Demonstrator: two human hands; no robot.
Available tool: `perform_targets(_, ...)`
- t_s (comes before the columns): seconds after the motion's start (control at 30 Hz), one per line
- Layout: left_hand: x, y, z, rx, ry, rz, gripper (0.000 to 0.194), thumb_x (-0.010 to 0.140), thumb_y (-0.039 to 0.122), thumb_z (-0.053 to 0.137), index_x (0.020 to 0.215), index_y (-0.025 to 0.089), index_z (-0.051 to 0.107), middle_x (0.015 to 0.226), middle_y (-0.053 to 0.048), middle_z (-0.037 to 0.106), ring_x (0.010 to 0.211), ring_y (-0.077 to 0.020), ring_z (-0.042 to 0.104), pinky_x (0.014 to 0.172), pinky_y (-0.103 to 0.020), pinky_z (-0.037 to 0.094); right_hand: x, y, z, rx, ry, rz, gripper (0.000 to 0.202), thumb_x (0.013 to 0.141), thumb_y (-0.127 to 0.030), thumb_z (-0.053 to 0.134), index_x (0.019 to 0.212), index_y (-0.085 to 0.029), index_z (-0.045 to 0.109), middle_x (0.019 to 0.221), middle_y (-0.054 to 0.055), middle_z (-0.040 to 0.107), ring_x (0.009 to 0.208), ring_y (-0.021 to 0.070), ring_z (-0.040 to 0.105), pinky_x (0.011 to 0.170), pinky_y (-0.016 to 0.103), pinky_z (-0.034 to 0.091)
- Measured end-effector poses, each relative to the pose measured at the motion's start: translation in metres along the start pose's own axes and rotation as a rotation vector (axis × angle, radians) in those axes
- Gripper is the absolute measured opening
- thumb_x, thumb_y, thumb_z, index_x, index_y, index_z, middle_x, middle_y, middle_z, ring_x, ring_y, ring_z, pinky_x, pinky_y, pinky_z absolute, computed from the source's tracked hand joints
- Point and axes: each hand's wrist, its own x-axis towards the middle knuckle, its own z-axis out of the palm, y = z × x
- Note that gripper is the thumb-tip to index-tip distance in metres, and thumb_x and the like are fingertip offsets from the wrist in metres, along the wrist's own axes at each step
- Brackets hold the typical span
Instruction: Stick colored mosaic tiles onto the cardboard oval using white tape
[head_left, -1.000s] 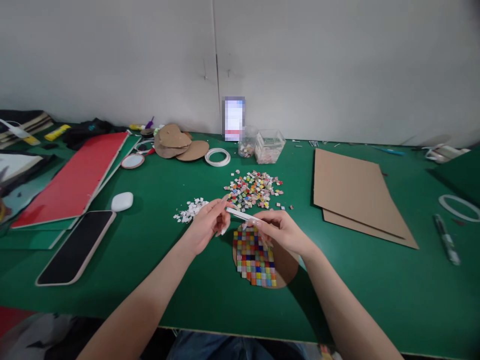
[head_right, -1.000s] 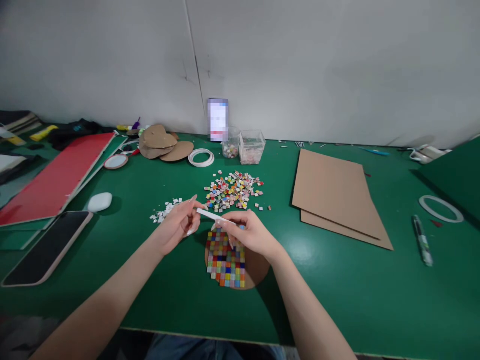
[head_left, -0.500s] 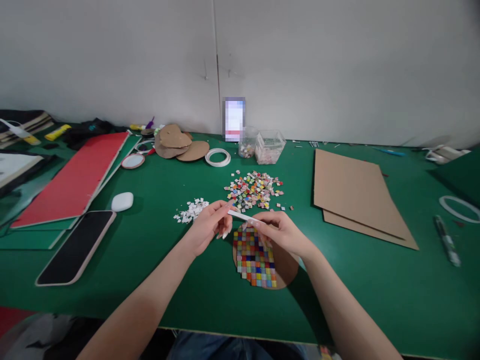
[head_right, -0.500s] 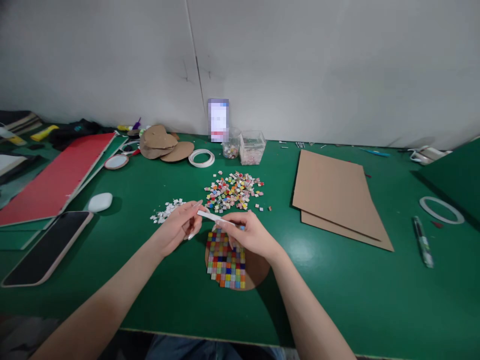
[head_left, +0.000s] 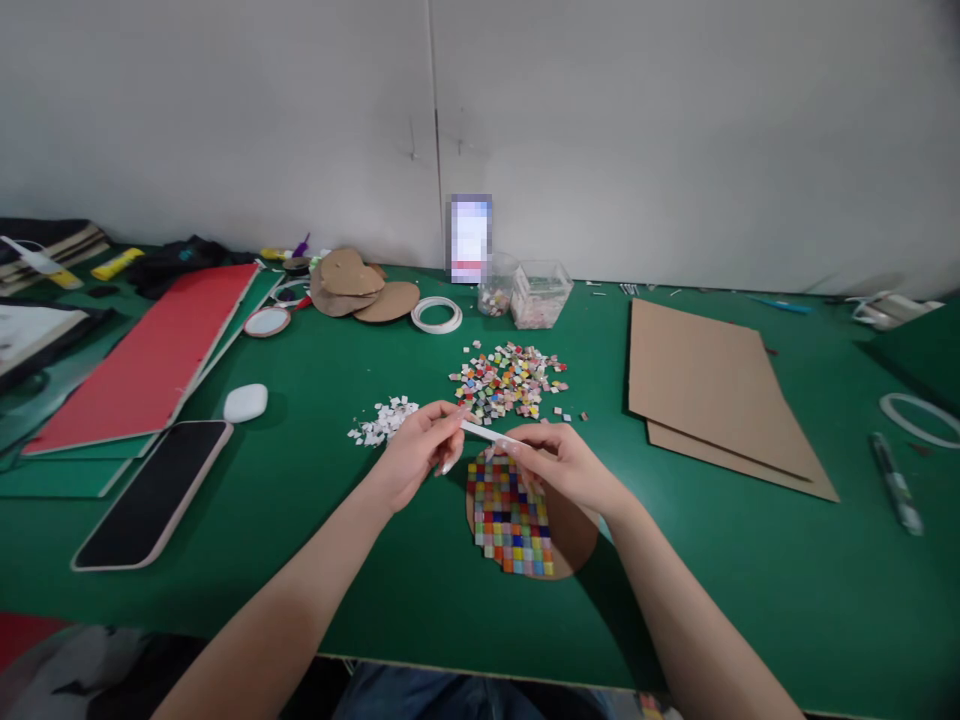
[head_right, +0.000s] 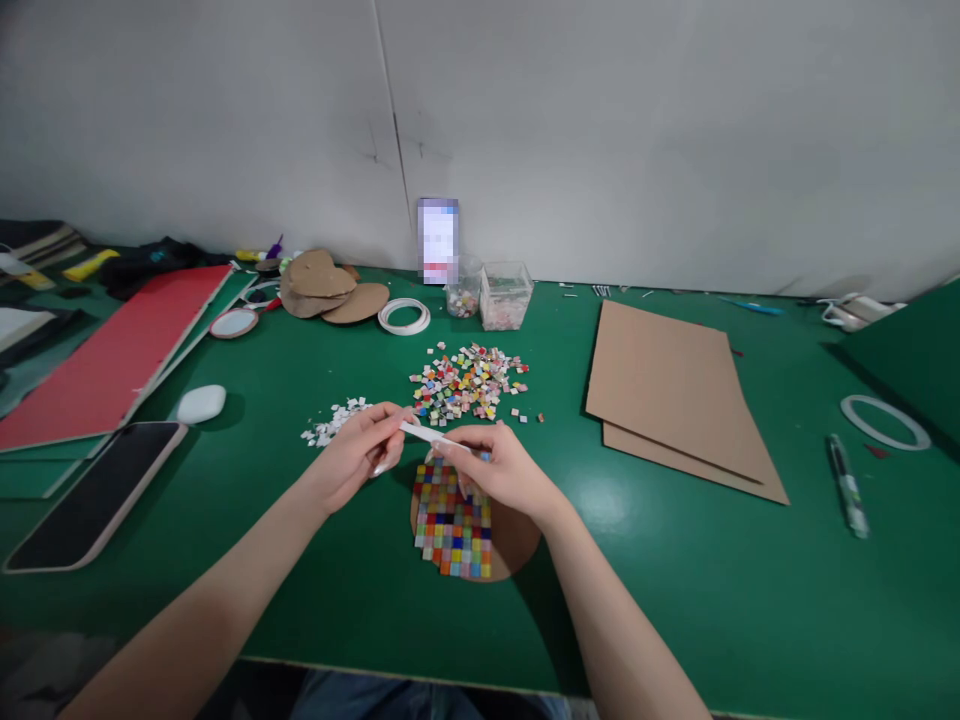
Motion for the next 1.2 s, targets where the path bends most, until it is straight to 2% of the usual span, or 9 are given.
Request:
perform_targets(0.3, 0.000, 0.001, 0.002, 0.061, 0.039, 0.027, 0.026, 0.086, 0.040, 0.048, 0.078, 0.015, 0.052, 0.045, 0.007, 0.043, 0.038, -0.0040, 0.035, 0.039, -0.019, 0.025, 0.000, 0.000, 0.000, -0.027, 0.012, -0.004, 0.030, 0.085, -0.040, 0.050, 0.086, -0.015, 0.066, 0.051, -0.002, 0.051, 0.044, 0.0080, 0.044, 0.043, 0.020, 0.035)
perform_targets(0.5, -0.001, 0.001, 0.000, 0.100, 0.025, 0.009, 0.021, 0.081, 0.035, 0.057, 0.076, 0.016, 0.050, 0.045, 0.007, 0.045, 0.035, -0.0035, 0.035, 0.034, -0.017, 0.022, -0.001, 0.002, 0.000, -0.027, 0.011, -0.005, 0.029, 0.086, -0.038, 0.050, 0.086, -0.015, 0.066, 0.050, -0.003, 0.051, 0.042, 0.0078, 0.045, 0.043, 0.020, 0.036)
perform_targets(0.73, 0.000, 0.000, 0.000, 0.208, 0.074, 0.042, 0.021, 0.082, 0.036, 0.054, 0.076, 0.016, 0.050, 0.047, 0.006, 0.047, 0.037, -0.0048, 0.037, 0.035, -0.017, 0.026, -0.001, 0.001, 0.001, -0.061, 0.025, -0.012, 0.028, 0.086, -0.038, 0.050, 0.089, -0.015, 0.067, 0.050, -0.003, 0.051, 0.043, 0.0077, 0.045, 0.043, 0.020, 0.036)
perform_targets(0.97, 0.000, -0.003, 0.003, 0.487, 0.141, 0.191, 0.021, 0.086, 0.034, 0.046, 0.075, 0.017, 0.047, 0.045, 0.008, 0.039, 0.039, -0.0052, 0.034, 0.041, -0.018, 0.028, -0.001, -0.001, 0.003, -0.183, 0.084, -0.061, 0.030, 0.087, -0.037, 0.048, 0.090, -0.016, 0.068, 0.054, -0.001, 0.054, 0.044, 0.0086, 0.044, 0.044, 0.021, 0.035)
perform_targets(1.1, 0.000, -0.009, 0.002, 0.765, 0.215, 0.332, 0.023, 0.088, 0.035, 0.042, 0.073, 0.018, 0.045, 0.047, 0.008, 0.040, 0.040, -0.0064, 0.037, 0.044, -0.020, 0.028, -0.001, -0.002, 0.004, -0.307, 0.118, -0.101, 0.031, 0.087, -0.036, 0.046, 0.093, -0.016, 0.069, 0.055, 0.000, 0.058, 0.046, 0.0098, 0.045, 0.047, 0.021, 0.035)
perform_targets(1.2, 0.001, -0.013, -0.001, 0.849, 0.219, 0.401, 0.021, 0.089, 0.034, 0.039, 0.076, 0.019, 0.044, 0.052, 0.006, 0.046, 0.045, -0.0077, 0.043, 0.049, -0.021, 0.033, 0.000, -0.001, 0.005, -0.348, 0.107, -0.092, 0.031, 0.088, -0.037, 0.045, 0.097, -0.018, 0.068, 0.060, 0.000, 0.061, 0.050, 0.0105, 0.047, 0.048, 0.020, 0.035)
